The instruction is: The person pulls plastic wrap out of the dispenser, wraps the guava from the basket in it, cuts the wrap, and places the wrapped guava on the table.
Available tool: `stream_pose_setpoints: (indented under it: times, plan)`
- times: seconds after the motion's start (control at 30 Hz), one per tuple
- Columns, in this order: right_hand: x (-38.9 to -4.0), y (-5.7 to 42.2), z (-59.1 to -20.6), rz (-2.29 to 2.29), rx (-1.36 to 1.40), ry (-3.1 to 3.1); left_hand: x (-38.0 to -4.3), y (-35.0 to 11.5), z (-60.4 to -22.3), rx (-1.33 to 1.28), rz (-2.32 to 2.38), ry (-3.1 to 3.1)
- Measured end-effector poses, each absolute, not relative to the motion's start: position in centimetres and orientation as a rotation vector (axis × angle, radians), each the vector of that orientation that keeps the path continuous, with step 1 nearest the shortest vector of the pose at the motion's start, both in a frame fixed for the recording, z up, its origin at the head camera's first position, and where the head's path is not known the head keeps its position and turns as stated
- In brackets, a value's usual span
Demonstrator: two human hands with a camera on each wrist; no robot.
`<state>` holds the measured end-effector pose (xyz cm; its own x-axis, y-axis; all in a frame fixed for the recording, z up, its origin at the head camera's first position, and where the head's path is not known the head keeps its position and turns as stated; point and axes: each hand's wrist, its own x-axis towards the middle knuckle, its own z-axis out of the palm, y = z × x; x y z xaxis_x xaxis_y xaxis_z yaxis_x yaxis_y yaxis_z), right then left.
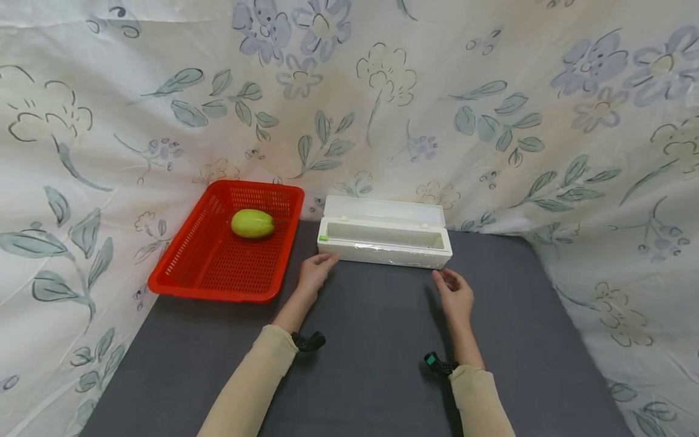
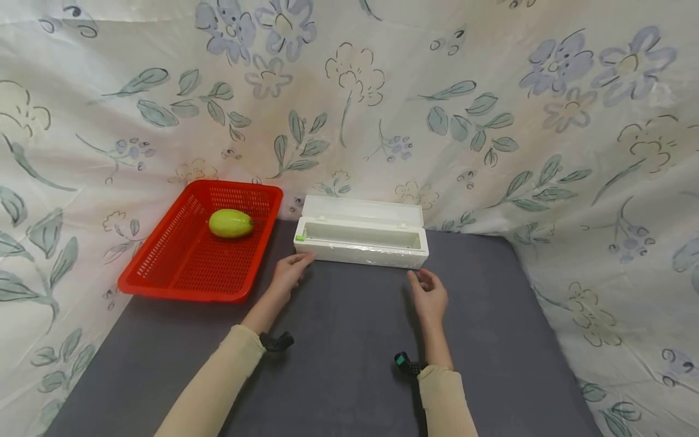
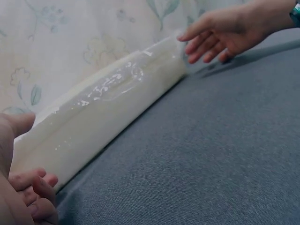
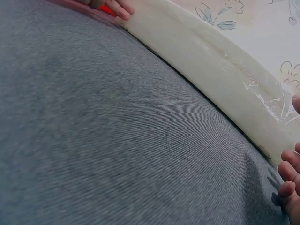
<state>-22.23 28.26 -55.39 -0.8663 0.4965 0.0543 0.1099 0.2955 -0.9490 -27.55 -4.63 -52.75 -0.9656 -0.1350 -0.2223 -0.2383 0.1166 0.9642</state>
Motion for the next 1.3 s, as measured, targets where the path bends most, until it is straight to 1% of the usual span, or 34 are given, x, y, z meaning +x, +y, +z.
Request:
stream_pose_setpoints:
  times: [0.27, 0.53, 0.7, 0.87, 1.03, 1.17, 1.3]
  plan:
    - [-23.8, 28.5, -55.1, 1.661, -0.638, -2.203, -28.4, -4.2, -53.1, -0.416, 2.058, 2.217]
    - [-25.2, 28.7, -54.3, 1.882, -0.652, -2.169, -29.3, -3.8, -53.2, -0.409, 2.257, 2.078]
    - [-25.7, 28.8, -54.1, 2.130, -0.626, -2.017, -29.5, -4.0, -53.5, -0.388, 2.294, 1.968]
    - [-25.9, 29.0, -54.3, 2.328, -0.568, -1.810, -29.6, -4.2, -53.6, -0.358, 2.313, 1.866]
    - [-25.7, 29.0, -54.3, 2.488, -0.526, -1.667, -29.6, -4.5, -53.7, -0.317, 2.306, 1.890]
    - [-25.5, 29.1, -54.2, 2.502, -0.521, -1.662, -29.5, -4.8, -53.8, -0.287, 2.306, 1.927]
    - [-25.4, 29.2, -54.3, 2.488, -0.510, -1.696, -29.4, -5.0, -54.0, -0.322, 2.377, 1.923]
